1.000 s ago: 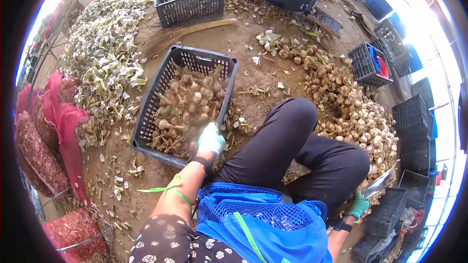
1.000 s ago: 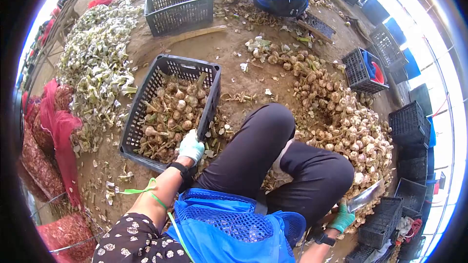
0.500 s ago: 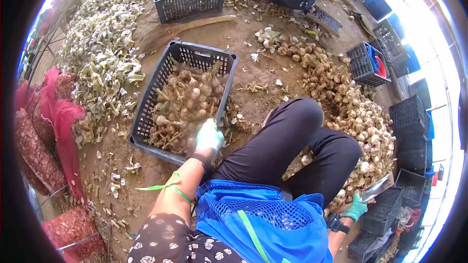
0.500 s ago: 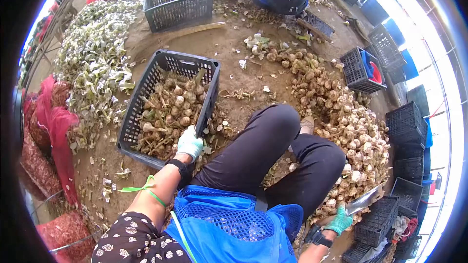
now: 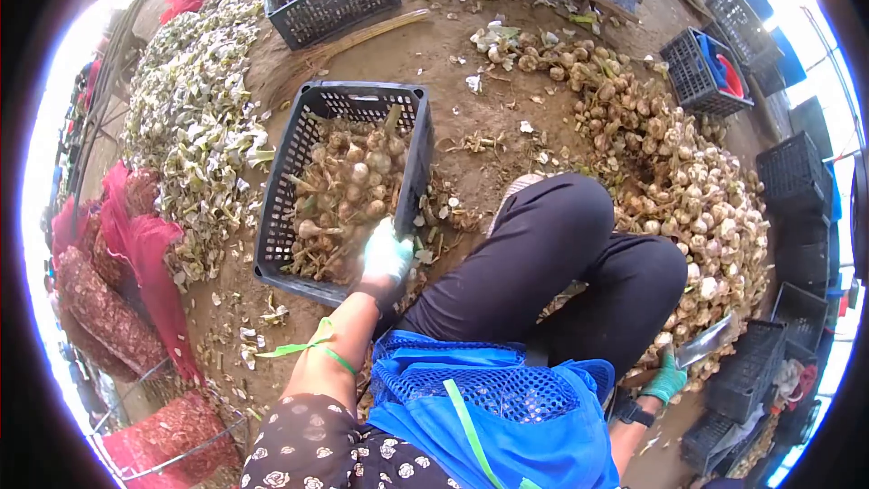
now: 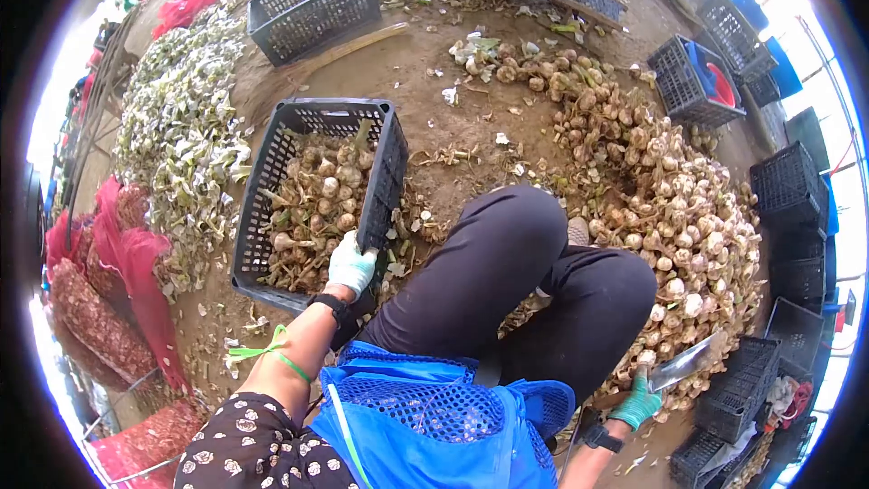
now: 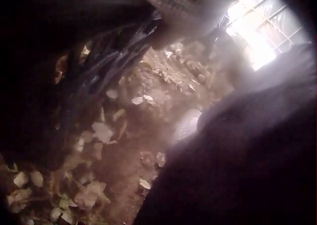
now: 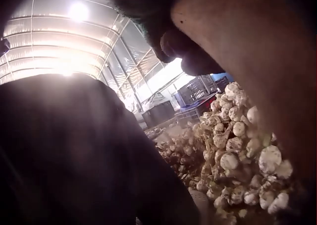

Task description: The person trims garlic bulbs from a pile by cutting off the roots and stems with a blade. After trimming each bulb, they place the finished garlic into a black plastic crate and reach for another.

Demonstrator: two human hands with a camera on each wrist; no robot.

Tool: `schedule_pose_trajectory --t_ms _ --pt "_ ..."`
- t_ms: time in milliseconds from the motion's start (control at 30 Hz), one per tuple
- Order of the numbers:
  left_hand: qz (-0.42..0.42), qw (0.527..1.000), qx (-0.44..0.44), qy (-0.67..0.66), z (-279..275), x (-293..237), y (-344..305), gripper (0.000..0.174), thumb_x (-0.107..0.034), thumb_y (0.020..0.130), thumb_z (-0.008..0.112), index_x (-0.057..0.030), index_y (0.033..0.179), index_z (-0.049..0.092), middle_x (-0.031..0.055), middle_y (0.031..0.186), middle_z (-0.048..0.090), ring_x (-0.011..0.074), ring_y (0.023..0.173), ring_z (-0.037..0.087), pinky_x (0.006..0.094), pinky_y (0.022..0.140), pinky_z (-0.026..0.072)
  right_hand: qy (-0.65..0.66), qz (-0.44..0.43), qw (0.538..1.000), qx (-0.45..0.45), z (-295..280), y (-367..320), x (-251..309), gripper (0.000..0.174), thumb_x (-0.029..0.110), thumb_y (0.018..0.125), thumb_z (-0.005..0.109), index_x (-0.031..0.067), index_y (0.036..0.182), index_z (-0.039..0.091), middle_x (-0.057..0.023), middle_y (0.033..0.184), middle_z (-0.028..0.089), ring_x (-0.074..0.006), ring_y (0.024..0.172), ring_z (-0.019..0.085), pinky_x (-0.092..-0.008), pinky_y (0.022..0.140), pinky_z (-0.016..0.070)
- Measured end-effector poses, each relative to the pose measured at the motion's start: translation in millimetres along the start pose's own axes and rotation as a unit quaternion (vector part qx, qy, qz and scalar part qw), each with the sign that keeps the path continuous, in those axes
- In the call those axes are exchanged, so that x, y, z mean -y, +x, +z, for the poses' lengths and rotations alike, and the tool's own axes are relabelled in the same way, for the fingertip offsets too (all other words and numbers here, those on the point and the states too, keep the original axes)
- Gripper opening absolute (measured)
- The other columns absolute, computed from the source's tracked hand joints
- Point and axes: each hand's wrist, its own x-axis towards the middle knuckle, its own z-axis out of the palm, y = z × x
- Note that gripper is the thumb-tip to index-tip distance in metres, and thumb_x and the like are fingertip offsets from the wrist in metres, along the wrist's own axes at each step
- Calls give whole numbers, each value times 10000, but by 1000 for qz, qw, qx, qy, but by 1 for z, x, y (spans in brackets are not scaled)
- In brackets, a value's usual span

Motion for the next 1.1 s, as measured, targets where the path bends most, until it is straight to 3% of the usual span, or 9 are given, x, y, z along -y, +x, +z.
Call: schedule_pose_trajectory --t_ms 167,200,267,400,600,667,767,933,1100 --pt "13 998 62 -14 -14 11 22 349 -363 812 505 -56 961 581 177 907 615 317 913 571 356 784 434 67 47 996 33 4 7 8 180 85 732 677 28 864 569 -51 637 579 -114 420 470 -232 373 380" --pt "117 947 147 259 -34 -2 38 313 -311 841 480 -55 976 598 181 932 609 288 929 572 334 797 430 19 53 998 12 5 8 17 184 89 739 667 28 880 565 -48 625 569 -112 411 459 -235 368 372" --pt "-17 996 -48 -78 -44 -8 48 212 -132 783 536 -35 959 605 162 831 612 277 855 584 324 771 446 -10 53 999 -6 4 23 16 162 85 748 658 33 868 562 -24 595 537 -107 424 451 -232 385 365" --pt "119 917 -88 371 -47 18 110 578 -88 672 577 -152 1228 434 151 1219 434 331 1102 436 394 897 377 23 19 1000 8 31 17 44 163 106 746 669 25 849 572 -3 580 508 -98 458 439 -232 431 364" --pt "76 859 -58 503 -26 21 150 601 -79 646 572 -171 1225 437 107 1015 503 307 1014 451 444 839 361 -18 -7 1000 -3 26 10 50 186 113 729 685 29 848 570 3 619 521 -95 463 430 -237 434 364" --pt "31 903 -77 421 -38 1 149 522 -144 635 654 -98 1133 505 126 966 573 286 937 534 422 807 413 0 -8 1000 -5 17 6 46 212 104 731 679 21 894 572 0 633 524 -102 466 433 -237 435 371" --pt "118 991 -32 -51 -64 17 148 498 -119 627 702 -32 1080 513 116 977 593 249 877 573 320 803 449 0 36 999 -14 -8 14 23 209 104 740 669 23 907 573 -12 654 528 -103 474 436 -247 429 374" --pt "75 827 131 -541 -97 -34 73 444 -37 683 568 29 1110 465 104 915 585 196 785 581 300 730 479 15 54 998 -19 -14 15 11 212 131 741 680 20 893 582 -26 630 538 -114 467 451 -251 424 376" --pt "-1 750 179 -637 -98 -47 36 357 -62 713 579 -36 1058 493 34 829 565 169 719 574 289 663 489 -25 28 999 5 -5 18 23 192 146 730 687 16 836 594 -34 603 541 -120 457 479 -250 420 381"
